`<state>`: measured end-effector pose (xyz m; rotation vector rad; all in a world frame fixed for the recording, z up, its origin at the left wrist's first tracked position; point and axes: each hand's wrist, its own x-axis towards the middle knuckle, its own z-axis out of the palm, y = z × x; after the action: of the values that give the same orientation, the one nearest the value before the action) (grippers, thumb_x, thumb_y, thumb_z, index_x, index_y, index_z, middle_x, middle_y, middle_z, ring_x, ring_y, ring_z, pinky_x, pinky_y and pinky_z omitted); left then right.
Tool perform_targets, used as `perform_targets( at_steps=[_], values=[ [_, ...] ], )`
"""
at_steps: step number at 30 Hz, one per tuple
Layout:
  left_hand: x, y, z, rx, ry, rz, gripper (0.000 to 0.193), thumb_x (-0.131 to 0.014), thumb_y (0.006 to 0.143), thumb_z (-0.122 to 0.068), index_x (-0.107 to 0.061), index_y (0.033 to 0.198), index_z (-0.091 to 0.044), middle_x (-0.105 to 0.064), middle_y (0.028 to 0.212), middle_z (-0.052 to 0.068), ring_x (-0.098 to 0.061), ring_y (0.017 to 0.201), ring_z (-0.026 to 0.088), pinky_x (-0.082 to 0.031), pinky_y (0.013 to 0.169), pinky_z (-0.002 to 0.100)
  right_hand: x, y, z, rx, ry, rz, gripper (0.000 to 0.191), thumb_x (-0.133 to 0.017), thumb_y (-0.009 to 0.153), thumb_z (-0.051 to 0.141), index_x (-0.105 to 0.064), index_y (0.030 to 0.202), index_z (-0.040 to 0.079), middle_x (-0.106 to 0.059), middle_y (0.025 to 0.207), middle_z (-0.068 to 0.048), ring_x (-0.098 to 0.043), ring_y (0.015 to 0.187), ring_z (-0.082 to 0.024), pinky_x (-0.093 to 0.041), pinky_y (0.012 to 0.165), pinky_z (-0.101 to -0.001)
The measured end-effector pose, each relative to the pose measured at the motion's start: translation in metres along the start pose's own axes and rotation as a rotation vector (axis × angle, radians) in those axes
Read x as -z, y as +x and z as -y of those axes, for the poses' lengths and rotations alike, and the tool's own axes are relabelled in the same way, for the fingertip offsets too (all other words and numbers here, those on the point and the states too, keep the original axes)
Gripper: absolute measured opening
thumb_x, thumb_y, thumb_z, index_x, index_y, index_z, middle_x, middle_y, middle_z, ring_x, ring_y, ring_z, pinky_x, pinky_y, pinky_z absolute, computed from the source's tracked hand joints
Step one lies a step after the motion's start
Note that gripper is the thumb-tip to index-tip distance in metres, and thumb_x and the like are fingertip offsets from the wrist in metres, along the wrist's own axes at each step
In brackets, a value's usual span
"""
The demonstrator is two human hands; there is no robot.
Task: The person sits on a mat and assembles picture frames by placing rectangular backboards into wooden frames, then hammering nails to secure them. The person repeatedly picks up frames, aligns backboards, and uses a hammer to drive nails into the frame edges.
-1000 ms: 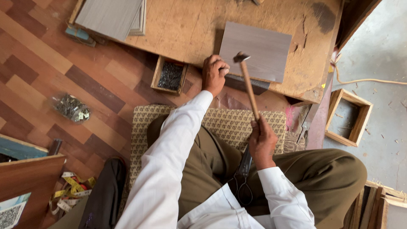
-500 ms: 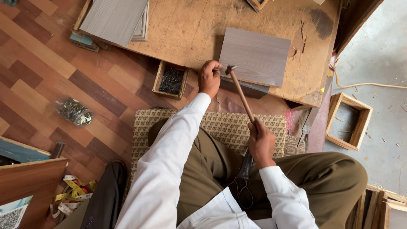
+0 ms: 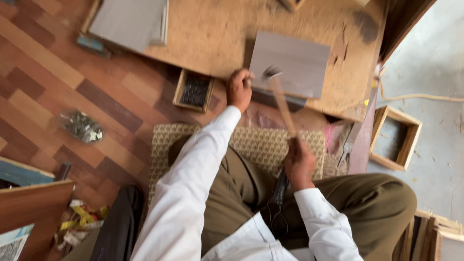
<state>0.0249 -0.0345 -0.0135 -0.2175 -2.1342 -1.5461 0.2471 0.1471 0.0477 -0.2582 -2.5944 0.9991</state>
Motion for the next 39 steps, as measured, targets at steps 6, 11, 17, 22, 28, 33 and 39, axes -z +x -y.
perform_targets(
  at_steps=[6, 11, 17, 22, 28, 33, 39],
  values=[
    [0.001, -0.002, 0.0, 0.022, 0.006, 0.011, 0.024, -0.061, 0.08, 0.015, -0.065, 0.095, -0.004, -0.07, 0.096, 0.009, -0.067, 0.089, 0.028, -0.055, 0.082, 0.039, 0.007, 0.001, -0.024, -0.127, 0.293, -0.04, 0.018, -0.066, 0.109, 0.015, -0.067, 0.108, -0.003, -0.06, 0.08, -0.009, -0.054, 0.068, -0.016, -0.045, 0.059, -0.034],
    [-0.009, -0.002, -0.007, 0.089, -0.012, -0.073, 0.035, -0.066, 0.077, 0.01, -0.067, 0.109, -0.004, -0.066, 0.107, 0.012, -0.065, 0.092, 0.027, -0.054, 0.082, 0.038, 0.042, 0.036, -0.07, -0.772, 0.965, -0.06, 0.025, -0.061, 0.105, 0.024, -0.07, 0.112, 0.002, -0.054, 0.068, -0.001, -0.042, 0.053, -0.012, -0.031, 0.045, -0.0279],
    [0.004, 0.005, 0.005, 0.028, 0.154, -0.017, 0.019, -0.08, 0.076, 0.0, -0.074, 0.093, -0.002, -0.068, 0.102, 0.015, -0.066, 0.093, 0.028, -0.054, 0.084, 0.039, 0.022, 0.033, -0.067, -0.379, 0.358, -0.301, 0.032, -0.07, 0.1, 0.016, -0.068, 0.123, -0.006, -0.065, 0.095, -0.009, -0.059, 0.075, -0.014, -0.048, 0.061, -0.0286],
    [0.02, -0.009, -0.019, 0.62, -0.289, 0.149, 0.015, -0.073, 0.078, -0.001, -0.071, 0.093, 0.001, -0.073, 0.092, 0.012, -0.069, 0.078, 0.019, -0.055, 0.067, 0.03, 0.008, 0.027, -0.01, -0.472, 0.541, -0.229, 0.046, -0.07, 0.093, 0.024, -0.067, 0.132, -0.001, -0.068, 0.102, -0.015, -0.058, 0.075, -0.021, -0.049, 0.059, -0.0338],
    [0.049, -0.052, -0.085, 0.913, -0.769, 0.546, 0.008, -0.064, 0.085, -0.001, -0.068, 0.092, -0.002, -0.072, 0.087, 0.008, -0.072, 0.073, 0.017, -0.061, 0.063, 0.031, -0.039, 0.043, 0.051, -0.709, 1.379, 0.089, 0.041, -0.066, 0.107, 0.031, -0.056, 0.125, -0.005, -0.064, 0.105, -0.012, -0.065, 0.086, -0.018, -0.057, 0.072, -0.0323],
    [0.07, -0.03, -0.077, 0.587, -0.268, 0.204, 0.007, -0.069, 0.09, -0.005, -0.071, 0.095, -0.003, -0.072, 0.089, 0.008, -0.065, 0.072, 0.016, -0.057, 0.062, 0.033, -0.047, 0.044, 0.036, -0.757, 1.266, 0.033, 0.026, -0.062, 0.096, 0.014, -0.056, 0.115, -0.002, -0.073, 0.098, -0.017, -0.073, 0.078, -0.021, -0.061, 0.068, -0.0343],
    [0.074, 0.012, -0.008, 0.437, -0.283, -0.203, 0.028, -0.076, 0.089, -0.008, -0.071, 0.116, -0.001, -0.074, 0.108, 0.009, -0.069, 0.094, 0.018, -0.056, 0.081, 0.029, 0.015, 0.093, -0.03, -0.51, 0.938, 0.273, 0.02, -0.061, 0.095, 0.011, -0.066, 0.108, -0.003, -0.073, 0.087, -0.015, -0.071, 0.068, -0.02, -0.058, 0.062, -0.0326]
  ],
)
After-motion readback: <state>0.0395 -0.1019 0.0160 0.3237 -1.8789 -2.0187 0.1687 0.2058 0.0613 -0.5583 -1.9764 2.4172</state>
